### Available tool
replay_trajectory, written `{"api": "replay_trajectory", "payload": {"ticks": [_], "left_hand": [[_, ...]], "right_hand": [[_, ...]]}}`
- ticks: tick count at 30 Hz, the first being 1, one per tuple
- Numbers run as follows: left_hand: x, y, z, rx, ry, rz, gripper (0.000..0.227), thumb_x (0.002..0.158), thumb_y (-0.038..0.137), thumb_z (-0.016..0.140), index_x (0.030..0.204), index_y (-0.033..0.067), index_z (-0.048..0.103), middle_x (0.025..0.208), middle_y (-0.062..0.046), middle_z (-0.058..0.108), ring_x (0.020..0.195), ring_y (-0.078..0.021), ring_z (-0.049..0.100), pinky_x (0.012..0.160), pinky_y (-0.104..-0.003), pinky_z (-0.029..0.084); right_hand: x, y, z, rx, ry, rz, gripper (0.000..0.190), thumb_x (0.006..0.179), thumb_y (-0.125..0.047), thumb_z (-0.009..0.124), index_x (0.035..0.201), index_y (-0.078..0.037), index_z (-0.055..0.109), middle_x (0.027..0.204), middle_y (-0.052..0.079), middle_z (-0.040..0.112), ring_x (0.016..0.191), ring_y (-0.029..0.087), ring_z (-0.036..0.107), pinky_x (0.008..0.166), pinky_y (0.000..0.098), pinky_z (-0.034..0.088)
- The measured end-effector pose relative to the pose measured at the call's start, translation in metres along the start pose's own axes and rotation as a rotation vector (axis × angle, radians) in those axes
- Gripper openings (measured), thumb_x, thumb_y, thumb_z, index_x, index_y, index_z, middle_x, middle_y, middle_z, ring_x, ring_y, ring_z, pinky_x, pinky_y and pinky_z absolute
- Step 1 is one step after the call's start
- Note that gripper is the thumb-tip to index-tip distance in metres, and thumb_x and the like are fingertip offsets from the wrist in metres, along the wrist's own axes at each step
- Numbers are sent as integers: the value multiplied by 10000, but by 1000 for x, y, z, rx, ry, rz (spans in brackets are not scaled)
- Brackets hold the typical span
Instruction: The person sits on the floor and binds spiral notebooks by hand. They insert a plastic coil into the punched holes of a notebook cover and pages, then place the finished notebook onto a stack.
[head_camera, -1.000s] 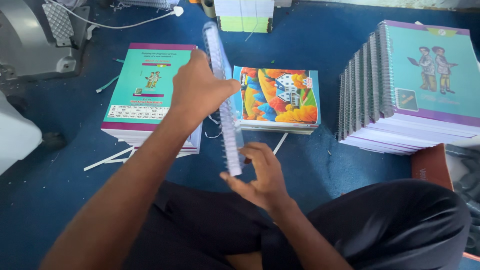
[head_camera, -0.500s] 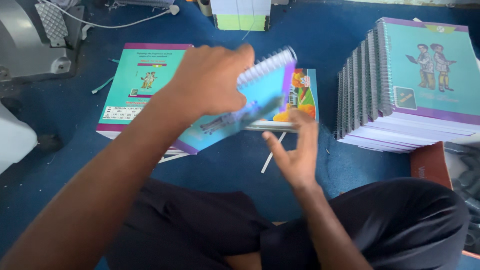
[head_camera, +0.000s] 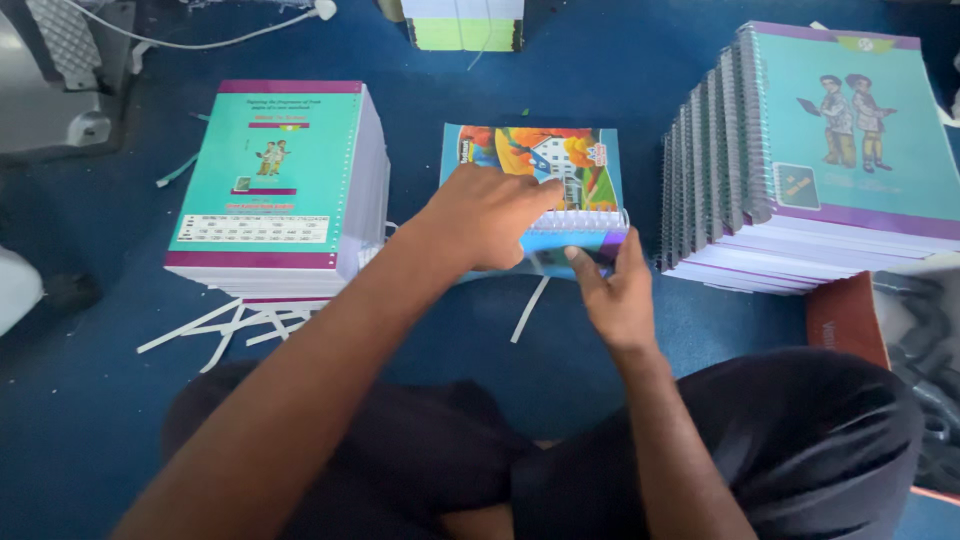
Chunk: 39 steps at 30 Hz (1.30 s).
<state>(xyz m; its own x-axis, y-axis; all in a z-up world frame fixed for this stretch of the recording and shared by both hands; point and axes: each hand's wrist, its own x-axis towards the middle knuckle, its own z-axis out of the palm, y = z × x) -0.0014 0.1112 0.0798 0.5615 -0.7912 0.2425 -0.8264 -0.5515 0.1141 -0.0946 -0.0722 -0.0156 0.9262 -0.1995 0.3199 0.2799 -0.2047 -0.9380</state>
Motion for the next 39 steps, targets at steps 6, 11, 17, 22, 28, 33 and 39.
{"api": "replay_trajectory", "payload": {"ticks": [6, 11, 17, 22, 28, 33, 39], "left_hand": [[10, -11, 36, -31, 72, 4, 361, 694, 93, 740, 1044, 111, 656, 825, -99, 712, 759, -362, 701, 579, -507, 507], [4, -10, 63, -52, 209, -25, 382, 643, 122, 763, 1009, 81, 659, 942, -126, 694, 848, -368, 693, 628, -499, 530], [-11, -11, 83, -84, 256, -90, 582, 607, 127, 786, 1170, 47, 659, 938, -131, 681, 840, -363, 669, 618, -503, 524], [-9, -5, 78, -187, 290, -62, 517, 662, 154, 791, 1142, 51, 630, 1005, -129, 672, 893, -351, 668, 701, -494, 529], [18, 28, 79, -388, 400, 2, 425, 771, 240, 769, 1133, 73, 620, 980, -104, 646, 916, -332, 672, 748, -466, 531], [36, 44, 83, -421, 379, -27, 223, 881, 212, 717, 1045, 95, 623, 950, -81, 658, 878, -307, 687, 728, -448, 529], [32, 43, 86, -516, 450, -6, 172, 898, 163, 681, 1041, 85, 629, 938, -89, 665, 842, -322, 687, 698, -447, 526]], "right_hand": [[1, 22, 1, -136, 57, 96, 395, 956, -79, 720, 1288, 20, 529, 1151, 120, 712, 1055, 117, 655, 941, 290, 516], [5, 35, -1, -143, 52, 98, 473, 854, -19, 770, 1275, 12, 558, 1144, 106, 693, 1054, 147, 641, 946, 311, 512], [3, 43, -4, 29, 97, 150, 542, 830, 65, 670, 1349, 0, 526, 1123, 69, 671, 964, 132, 633, 849, 283, 518], [3, 48, -7, 158, 100, 49, 523, 937, 81, 599, 1451, 42, 508, 1209, 66, 642, 1032, 101, 608, 904, 236, 503], [3, 47, -12, 160, 81, 10, 533, 957, 90, 565, 1480, 53, 471, 1288, 100, 637, 1132, 122, 630, 976, 250, 512], [6, 52, -17, 622, 217, 109, 360, 957, 72, 496, 1315, 30, 503, 1288, 157, 644, 1162, 193, 658, 1024, 330, 540], [5, 58, -28, 690, 220, 112, 177, 1040, 2, 499, 1170, 52, 610, 1174, 171, 665, 1094, 241, 672, 1027, 399, 551]]}}
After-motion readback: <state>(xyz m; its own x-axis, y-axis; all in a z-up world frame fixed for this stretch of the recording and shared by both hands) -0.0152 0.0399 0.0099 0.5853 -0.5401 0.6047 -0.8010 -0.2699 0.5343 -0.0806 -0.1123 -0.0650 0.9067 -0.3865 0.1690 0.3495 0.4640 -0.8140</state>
